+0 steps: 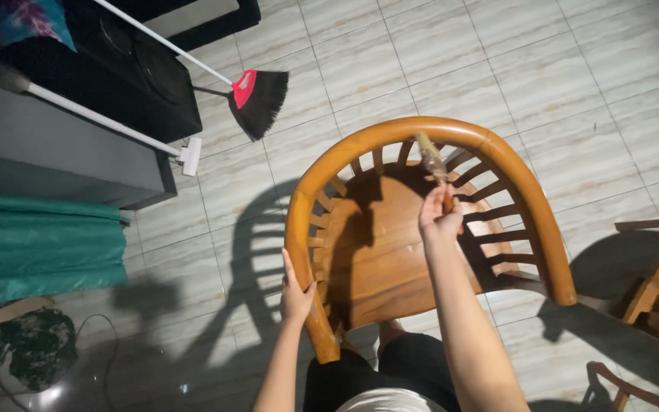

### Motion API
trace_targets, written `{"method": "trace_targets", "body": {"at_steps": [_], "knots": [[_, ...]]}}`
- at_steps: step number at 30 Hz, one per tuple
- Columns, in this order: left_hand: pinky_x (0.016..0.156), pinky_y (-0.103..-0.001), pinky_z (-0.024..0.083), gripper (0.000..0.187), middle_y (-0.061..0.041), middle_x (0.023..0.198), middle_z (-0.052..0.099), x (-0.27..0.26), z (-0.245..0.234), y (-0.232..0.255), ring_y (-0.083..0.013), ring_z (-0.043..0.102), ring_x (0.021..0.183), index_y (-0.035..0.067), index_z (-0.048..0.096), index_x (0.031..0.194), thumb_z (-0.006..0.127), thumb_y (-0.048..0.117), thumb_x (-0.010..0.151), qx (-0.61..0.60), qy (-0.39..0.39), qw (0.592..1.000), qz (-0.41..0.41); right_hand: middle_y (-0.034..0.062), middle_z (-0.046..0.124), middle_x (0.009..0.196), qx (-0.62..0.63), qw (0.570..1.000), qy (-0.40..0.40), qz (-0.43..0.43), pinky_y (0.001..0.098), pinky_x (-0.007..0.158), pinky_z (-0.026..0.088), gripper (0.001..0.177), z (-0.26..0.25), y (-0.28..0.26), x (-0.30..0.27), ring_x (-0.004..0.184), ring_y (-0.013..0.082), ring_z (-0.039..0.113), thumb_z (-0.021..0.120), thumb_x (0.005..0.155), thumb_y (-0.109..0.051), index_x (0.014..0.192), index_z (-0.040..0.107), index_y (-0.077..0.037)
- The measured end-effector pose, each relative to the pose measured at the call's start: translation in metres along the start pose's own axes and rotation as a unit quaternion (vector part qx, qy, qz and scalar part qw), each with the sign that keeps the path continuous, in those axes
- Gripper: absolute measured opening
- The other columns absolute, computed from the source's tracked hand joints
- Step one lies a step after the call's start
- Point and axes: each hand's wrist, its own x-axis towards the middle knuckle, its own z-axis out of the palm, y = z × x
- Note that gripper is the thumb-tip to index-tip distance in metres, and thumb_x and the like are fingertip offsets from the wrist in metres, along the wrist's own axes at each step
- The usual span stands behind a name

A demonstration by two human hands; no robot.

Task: Polishing a wooden chair using a brush and a cloth.

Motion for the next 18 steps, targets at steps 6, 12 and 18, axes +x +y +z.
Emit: {"method": "trace_targets", "body": {"at_steps": [6,12,18], "knots": [[0.085,-0.05,0.059,0.123,-0.024,0.127,0.06,0.004,-0.007,0.016,-0.0421,0.069,0.104,0.043,-0.024,0.158,0.076,0.02,0.09,0.057,-0.081,0.988,-0.117,0.0118,0.072,0.098,-0.237,0.943,-0.104,0.21,0.0297,0.077,0.064,0.02,-0.029,0.069,-0.027,0.085,0.019,0.074,0.054,0.104,-0.016,0.117,0.066,-0.006],[0.091,-0.05,0.058,0.13,-0.023,0.132,0.058,0.004,-0.008,0.014,-0.0399,0.066,0.113,0.045,-0.026,0.155,0.08,0.012,0.085,0.034,-0.085,0.991,-0.1,0.0174,0.072,0.103,-0.201,0.946,-0.148,0.209,0.0308,0.082,0.062,0.027,-0.05,0.068,0.008,0.092,0.0211,0.073,0.054,0.104,-0.018,0.121,0.067,-0.002],[0.095,-0.05,0.056,0.143,-0.021,0.137,0.058,0.002,-0.009,0.013,-0.0401,0.063,0.119,0.043,-0.025,0.153,0.087,0.007,0.073,-0.017,-0.07,0.996,-0.054,0.0132,0.073,0.104,-0.205,0.963,-0.081,0.153,0.0339,0.088,0.063,0.032,-0.035,0.072,-0.006,0.096,0.0206,0.071,0.05,0.101,-0.024,0.123,0.062,-0.004]]}}
